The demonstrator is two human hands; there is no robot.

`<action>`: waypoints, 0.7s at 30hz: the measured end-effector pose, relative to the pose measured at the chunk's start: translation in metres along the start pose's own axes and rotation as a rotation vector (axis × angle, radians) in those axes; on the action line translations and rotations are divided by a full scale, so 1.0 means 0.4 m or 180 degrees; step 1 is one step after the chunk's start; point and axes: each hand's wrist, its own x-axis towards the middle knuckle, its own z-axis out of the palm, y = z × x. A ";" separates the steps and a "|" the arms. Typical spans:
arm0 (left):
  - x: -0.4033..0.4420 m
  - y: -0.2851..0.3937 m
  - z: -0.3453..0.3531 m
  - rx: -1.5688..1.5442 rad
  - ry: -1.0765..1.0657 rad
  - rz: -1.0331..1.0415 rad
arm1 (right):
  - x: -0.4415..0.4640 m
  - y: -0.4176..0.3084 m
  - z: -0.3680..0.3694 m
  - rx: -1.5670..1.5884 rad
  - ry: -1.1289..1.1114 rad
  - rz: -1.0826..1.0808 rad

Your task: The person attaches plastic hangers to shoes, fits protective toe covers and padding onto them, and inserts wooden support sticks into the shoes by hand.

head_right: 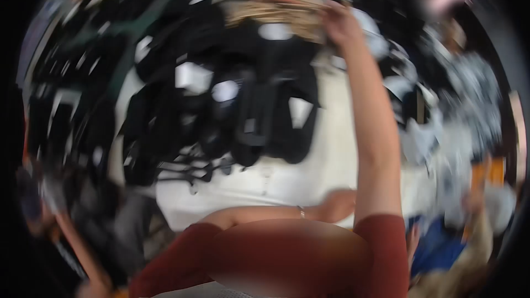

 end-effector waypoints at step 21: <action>0.024 -0.003 -0.001 0.0521 -0.0333 -0.0131 | -0.715 -0.170 -0.132 -0.9024 0.1462 -0.0876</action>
